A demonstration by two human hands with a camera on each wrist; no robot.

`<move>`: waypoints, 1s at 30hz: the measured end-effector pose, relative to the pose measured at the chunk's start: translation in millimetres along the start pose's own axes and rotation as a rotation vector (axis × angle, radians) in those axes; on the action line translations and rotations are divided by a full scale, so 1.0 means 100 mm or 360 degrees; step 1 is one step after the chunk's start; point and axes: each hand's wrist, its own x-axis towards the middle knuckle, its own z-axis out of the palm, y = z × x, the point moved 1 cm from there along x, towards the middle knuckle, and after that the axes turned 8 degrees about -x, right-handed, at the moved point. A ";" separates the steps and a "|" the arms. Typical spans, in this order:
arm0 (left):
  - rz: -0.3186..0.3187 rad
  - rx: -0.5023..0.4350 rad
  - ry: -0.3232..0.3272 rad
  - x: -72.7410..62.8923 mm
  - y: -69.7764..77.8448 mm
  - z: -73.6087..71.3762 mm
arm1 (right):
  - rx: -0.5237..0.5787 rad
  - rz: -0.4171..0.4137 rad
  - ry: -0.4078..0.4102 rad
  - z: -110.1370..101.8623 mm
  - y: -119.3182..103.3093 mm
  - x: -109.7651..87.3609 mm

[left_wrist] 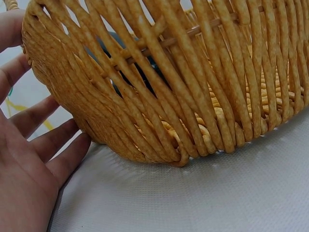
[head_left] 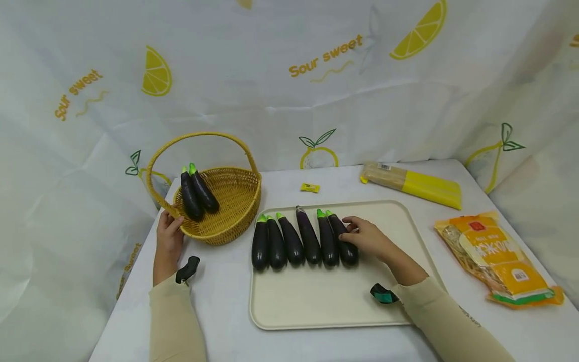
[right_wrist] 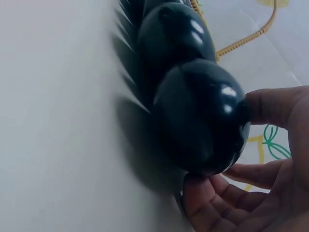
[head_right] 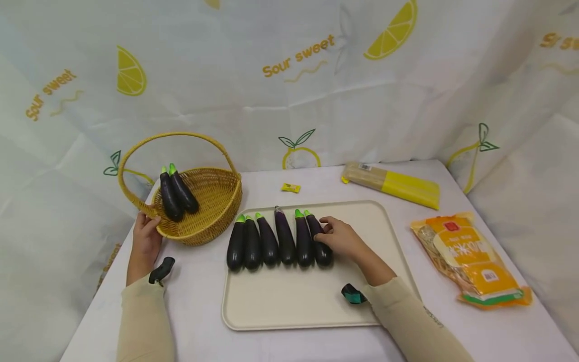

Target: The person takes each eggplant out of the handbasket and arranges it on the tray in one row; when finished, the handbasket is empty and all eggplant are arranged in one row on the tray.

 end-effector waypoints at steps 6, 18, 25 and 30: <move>0.0026 -0.0039 -0.0005 0.00 0.01 0.01 | -0.0131 0.0028 0.0015 -0.01 -0.04 -0.04; 0.0013 -0.0052 -0.0032 0.02 0.01 -0.02 | -0.0266 -0.0101 0.0127 -0.22 -0.43 0.10; 0.0000 0.0000 -0.0018 0.01 0.04 -0.04 | -0.0370 -0.0454 0.0048 0.09 -1.35 0.70; -0.0017 -0.0034 -0.0027 0.01 0.01 -0.03 | -0.0415 -0.0621 -0.0068 0.50 -2.00 1.14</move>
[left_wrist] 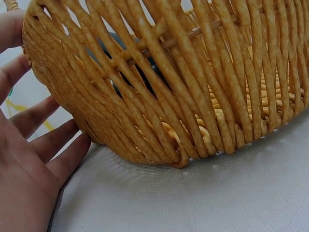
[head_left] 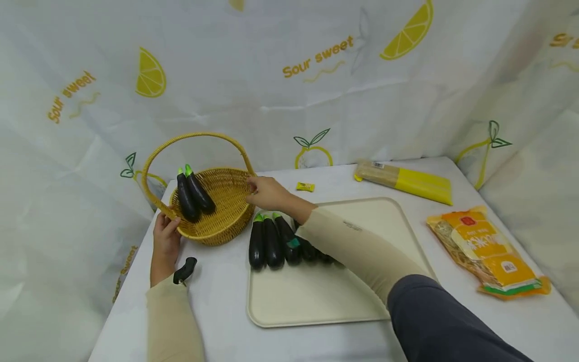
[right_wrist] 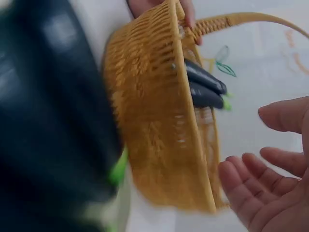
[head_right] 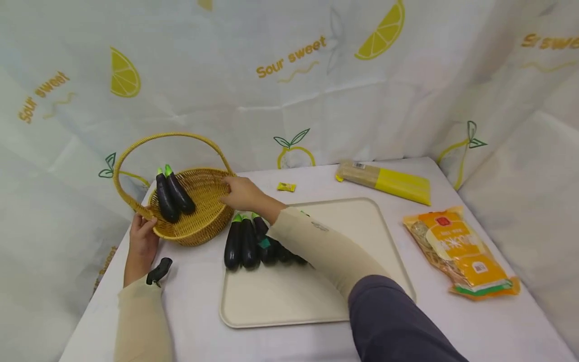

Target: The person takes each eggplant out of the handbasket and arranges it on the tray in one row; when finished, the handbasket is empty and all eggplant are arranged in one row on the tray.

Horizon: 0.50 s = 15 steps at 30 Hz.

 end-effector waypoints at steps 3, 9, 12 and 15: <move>0.0009 0.0000 -0.0007 -0.01 -0.01 -0.02 | 0.0046 -0.0052 -0.0056 0.20 -0.23 0.37; 0.0012 0.0050 -0.0045 0.00 -0.03 -0.01 | 0.0159 0.0043 -0.0087 0.63 -0.48 0.86; 0.0002 0.0074 -0.0045 0.00 -0.03 -0.01 | 0.0205 0.0130 -0.0086 0.79 -0.58 0.95; 0.0029 0.0068 -0.0042 -0.01 0.00 -0.03 | 0.0260 0.0140 -0.0068 0.89 -0.70 1.02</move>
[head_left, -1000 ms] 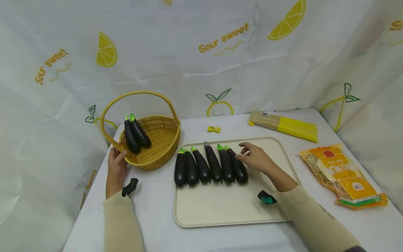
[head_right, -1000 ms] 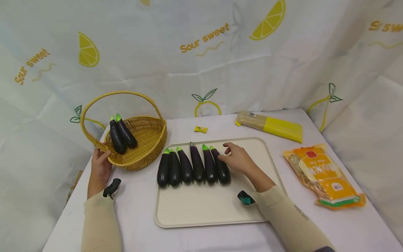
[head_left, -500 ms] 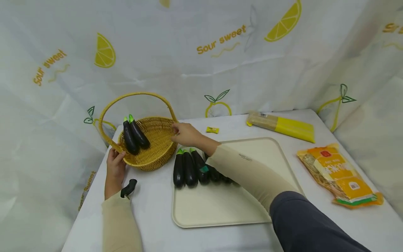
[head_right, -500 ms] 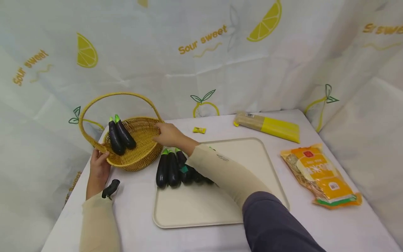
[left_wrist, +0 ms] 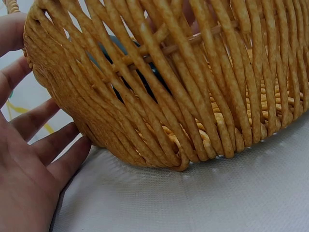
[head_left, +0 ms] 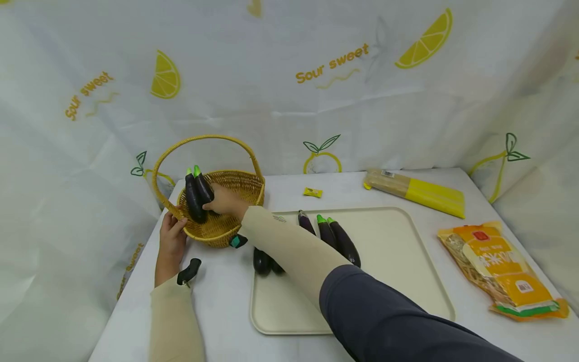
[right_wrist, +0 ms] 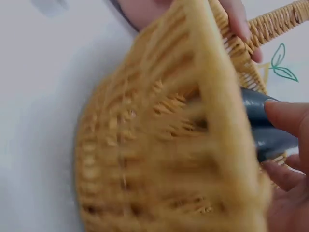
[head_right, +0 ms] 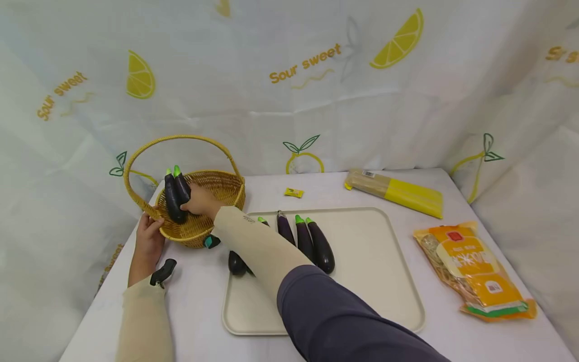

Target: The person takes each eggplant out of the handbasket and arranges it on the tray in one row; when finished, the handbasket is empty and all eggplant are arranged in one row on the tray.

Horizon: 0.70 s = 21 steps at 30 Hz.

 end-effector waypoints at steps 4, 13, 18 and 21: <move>0.0016 -0.0016 -0.0012 -0.01 0.01 0.00 | 0.0015 0.0001 0.0027 0.10 -0.02 0.06; -0.0017 0.0031 0.0022 -0.02 -0.02 -0.02 | -0.0022 0.0008 -0.0014 0.22 0.01 0.17; 0.0044 -0.0043 -0.0033 0.02 -0.03 -0.01 | -0.0090 0.0028 0.0038 0.22 0.01 0.24; 0.0064 -0.0055 -0.0024 0.03 -0.02 -0.02 | -0.0168 0.0110 0.0087 0.20 0.02 0.25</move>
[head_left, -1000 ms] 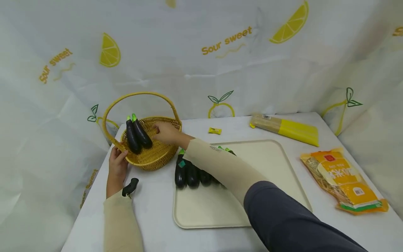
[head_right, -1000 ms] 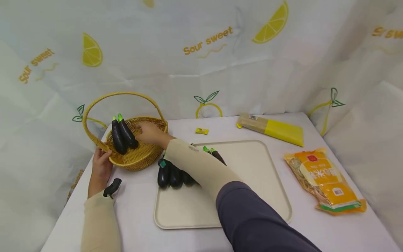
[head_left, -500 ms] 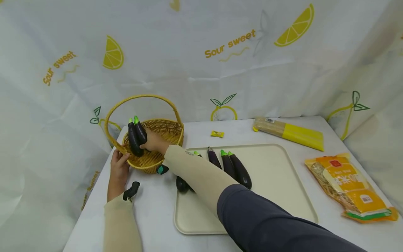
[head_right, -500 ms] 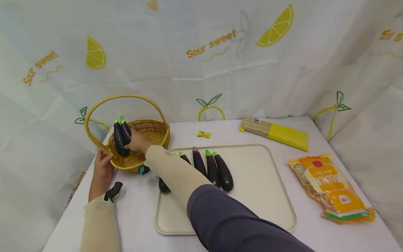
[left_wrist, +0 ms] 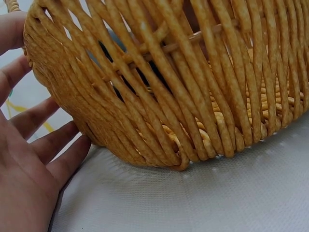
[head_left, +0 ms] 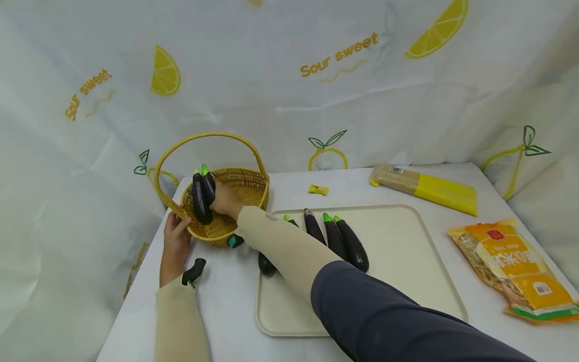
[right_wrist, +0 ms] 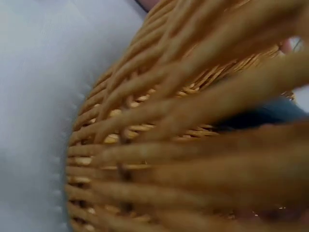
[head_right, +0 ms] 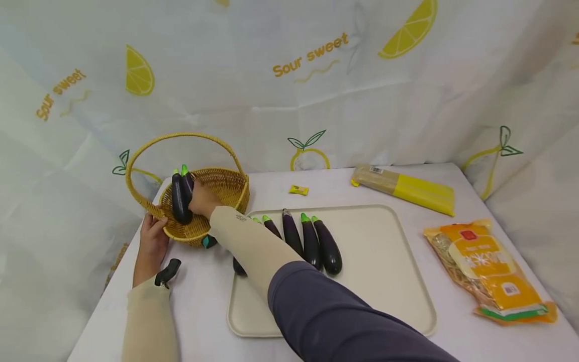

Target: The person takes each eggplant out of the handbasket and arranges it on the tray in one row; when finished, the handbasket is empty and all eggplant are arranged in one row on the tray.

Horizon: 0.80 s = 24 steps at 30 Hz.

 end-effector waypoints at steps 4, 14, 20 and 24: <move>0.0004 0.0010 0.0027 0.01 0.00 0.03 | 0.0022 0.0097 0.0059 -0.11 0.06 -0.06; -0.0034 0.0020 0.0004 0.00 0.02 0.05 | 0.0593 0.0140 0.0119 -0.42 0.16 -0.38; -0.0010 0.0030 -0.0021 0.00 0.03 0.07 | 0.0777 0.0029 0.0094 -0.60 0.27 -0.59; -0.0033 0.0030 0.0013 -0.02 0.03 0.07 | 0.0761 0.0010 0.0074 -0.72 0.38 -0.77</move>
